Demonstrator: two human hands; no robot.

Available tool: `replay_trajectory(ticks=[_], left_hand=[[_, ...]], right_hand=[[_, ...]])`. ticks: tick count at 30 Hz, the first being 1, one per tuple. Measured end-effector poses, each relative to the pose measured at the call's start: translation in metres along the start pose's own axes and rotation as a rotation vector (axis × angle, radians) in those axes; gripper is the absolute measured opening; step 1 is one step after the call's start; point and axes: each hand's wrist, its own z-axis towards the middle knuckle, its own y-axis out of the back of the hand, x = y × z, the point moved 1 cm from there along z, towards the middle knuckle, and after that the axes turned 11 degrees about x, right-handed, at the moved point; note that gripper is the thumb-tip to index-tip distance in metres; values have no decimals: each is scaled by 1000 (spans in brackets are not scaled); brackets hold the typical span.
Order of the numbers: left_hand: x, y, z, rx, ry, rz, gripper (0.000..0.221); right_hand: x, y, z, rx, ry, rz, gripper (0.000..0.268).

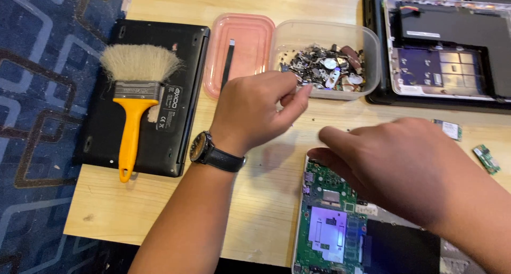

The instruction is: Disassembling a laptop motherboard by removing screws and detaching small internal components using a screwdriver.

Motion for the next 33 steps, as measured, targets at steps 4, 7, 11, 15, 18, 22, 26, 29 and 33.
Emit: replay_trajectory(ticks=[4, 7, 11, 15, 18, 22, 26, 29, 33], left_hand=[[0, 0, 0, -14, 30, -24, 40], [0, 1, 0, -4, 48, -21, 41], [1, 2, 0, 20, 107, -29, 40], [2, 2, 0, 23, 123, -53, 39], [3, 2, 1, 33, 128, -53, 39], [1, 3, 0, 49, 135, -64, 37], [0, 3, 1, 15, 119, -56, 35], [0, 4, 2, -5, 105, -51, 34], [0, 2, 1, 3, 104, -68, 31]], right_hand=[[-5, 14, 9, 100, 206, 192, 26], [-8, 16, 14, 35, 419, 359, 11], [3, 34, 9, 167, 365, 288, 14], [14, 41, 3, 115, 112, 31, 36], [16, 39, 6, 36, 111, 4, 39], [14, 41, 1, 148, 232, 182, 20], [11, 21, 3, 67, 111, 124, 23], [13, 25, 2, -18, 136, 111, 23], [12, 37, 7, 227, 172, 259, 14]])
